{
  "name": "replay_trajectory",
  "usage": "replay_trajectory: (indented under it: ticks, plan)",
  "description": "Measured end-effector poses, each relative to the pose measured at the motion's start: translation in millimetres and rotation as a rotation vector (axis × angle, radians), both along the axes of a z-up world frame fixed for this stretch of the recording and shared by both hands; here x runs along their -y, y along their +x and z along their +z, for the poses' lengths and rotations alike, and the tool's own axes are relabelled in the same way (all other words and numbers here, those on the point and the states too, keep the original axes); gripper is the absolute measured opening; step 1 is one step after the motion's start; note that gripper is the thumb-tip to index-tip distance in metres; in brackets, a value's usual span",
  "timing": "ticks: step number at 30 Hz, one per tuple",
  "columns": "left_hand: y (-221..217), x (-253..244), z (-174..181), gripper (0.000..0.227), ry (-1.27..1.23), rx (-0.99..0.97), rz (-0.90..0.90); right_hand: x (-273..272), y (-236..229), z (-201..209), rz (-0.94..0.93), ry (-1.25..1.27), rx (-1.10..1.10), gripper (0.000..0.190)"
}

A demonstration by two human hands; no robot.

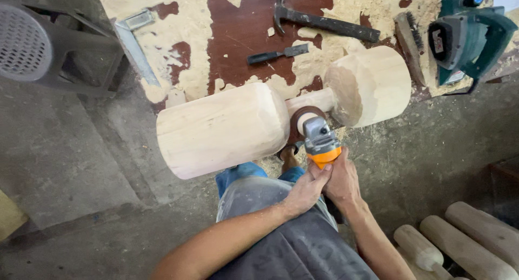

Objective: The person uses an angle grinder with a sanding disc to smooth the surface of a wooden mallet. They hold the mallet with one hand and move the grinder along its body and handle, then briefly inspect the finished surface.

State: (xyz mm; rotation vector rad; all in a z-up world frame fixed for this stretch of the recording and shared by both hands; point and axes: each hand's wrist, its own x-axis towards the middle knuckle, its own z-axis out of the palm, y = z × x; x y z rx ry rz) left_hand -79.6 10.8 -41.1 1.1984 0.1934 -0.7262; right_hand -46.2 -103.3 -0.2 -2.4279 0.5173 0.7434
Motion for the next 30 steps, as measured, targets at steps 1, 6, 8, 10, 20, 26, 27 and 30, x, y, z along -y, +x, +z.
replay_trajectory:
  ticks: [1,6,8,10,20,26,27,30]
  plan:
    - [-0.4,-1.8,-1.2,0.062,0.004,-0.038,-0.034,0.4,-2.2,-3.1,-0.011,-0.024,0.015,0.075]
    - [-0.7,-1.8,-2.6,0.066,0.027,-0.082,-0.101,0.2,-14.7,-12.6,-0.162,-0.069,0.040,0.071]
    - [-1.8,-0.2,-0.9,0.067,0.047,-0.133,-0.131,2.1,-21.1,-13.8,-0.215,-0.032,0.063,0.072]
    - [-3.4,-1.1,-0.4,0.067,0.068,-0.152,-0.159,3.9,-26.3,-16.1,-0.222,-0.003,0.073,0.073]
    - [-13.2,-2.0,-9.7,0.062,0.141,-0.035,-0.078,12.6,-31.6,-39.2,-0.060,0.034,0.032,0.077]
    - [-3.5,8.4,-9.9,0.058,0.077,0.002,0.010,20.4,-23.1,-45.6,-0.073,0.011,0.039,0.077]
    - [-2.5,9.6,-9.2,0.057,0.076,-0.008,0.015,21.5,-23.0,-45.1,-0.078,0.012,0.054,0.077]
    - [-2.9,7.8,-8.2,0.056,0.116,-0.042,0.010,20.4,-22.5,-45.1,-0.051,0.055,0.115,0.075]
